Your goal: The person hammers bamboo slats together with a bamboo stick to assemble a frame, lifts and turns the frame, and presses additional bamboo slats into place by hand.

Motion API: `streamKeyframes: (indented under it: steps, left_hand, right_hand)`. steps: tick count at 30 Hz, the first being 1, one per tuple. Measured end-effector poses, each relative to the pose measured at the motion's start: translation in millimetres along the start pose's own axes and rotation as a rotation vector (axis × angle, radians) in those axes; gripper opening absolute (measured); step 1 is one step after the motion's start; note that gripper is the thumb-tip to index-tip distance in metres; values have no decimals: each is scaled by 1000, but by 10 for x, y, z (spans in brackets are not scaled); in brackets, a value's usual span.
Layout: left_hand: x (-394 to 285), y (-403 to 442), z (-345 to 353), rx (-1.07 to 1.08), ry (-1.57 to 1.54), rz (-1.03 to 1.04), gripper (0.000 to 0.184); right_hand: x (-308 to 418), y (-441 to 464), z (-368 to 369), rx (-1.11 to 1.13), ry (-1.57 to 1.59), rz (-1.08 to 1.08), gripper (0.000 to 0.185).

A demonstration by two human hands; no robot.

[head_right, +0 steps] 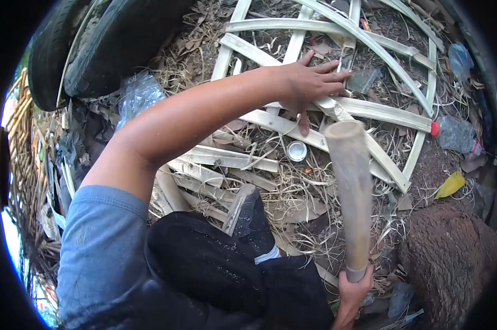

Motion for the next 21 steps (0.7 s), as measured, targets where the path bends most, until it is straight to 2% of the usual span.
streamKeyframes:
  steps: [1,2,3,5,6,7,9,10,11,13,14,16,17,19,21]
  left_hand:
    - [12,15,11,-6,10,-7,123]
    - [9,-5,33,-7,-3,-2,123]
    - [8,-2,8,-13,-6,11,123]
    - [-74,14,92,2,-25,23,124]
    - [2,14,4,-5,0,11,125]
    - [-4,-6,-11,-9,-19,21,127]
    - [24,23,32,-16,7,4,128]
    - [9,9,12,-10,-24,1,125]
    - [-3,1,1,-13,7,2,121]
    - [2,7,2,-8,8,8,119]
    - [34,16,29,-30,4,-5,119]
    - [22,0,-18,-17,-20,2,122]
    - [-8,-16,-6,-14,-29,5,123]
    - [5,12,-6,-2,-11,-8,123]
    - [14,2,13,-41,4,9,123]
  right_hand:
    - [-8,-140,-152,-71,203,-21,36]
    - [-249,-276,-2,-105,144,-178,38]
    - [-160,-207,-6,-109,148,-176,38]
    - [-223,-94,161,194,-163,86,40]
    - [-143,-128,28,31,-124,-31,39]
    - [-146,-79,138,24,-108,-55,39]
    - [-297,-301,96,-62,167,-57,38]
    - [-115,-154,74,120,-56,38,38]
    - [-260,-103,192,173,-242,51,38]
    - [-85,-143,-15,65,51,-37,42]
    - [-120,-225,11,94,42,-26,42]
    - [-120,-219,29,3,134,24,40]
    - [-218,-116,115,184,-226,141,43]
    - [-261,-146,-24,7,-109,30,45]
    - [-322,-288,61,-42,-57,-51,46]
Point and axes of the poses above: each hand's wrist, its own y-axis towards the middle knuckle, its own z-axis out of the palm, x = y × z, the point moved 10 cm from there along y, towards the middle knuckle, and after that the axes turned 14 degrees about -y, right-handed, at the moved point
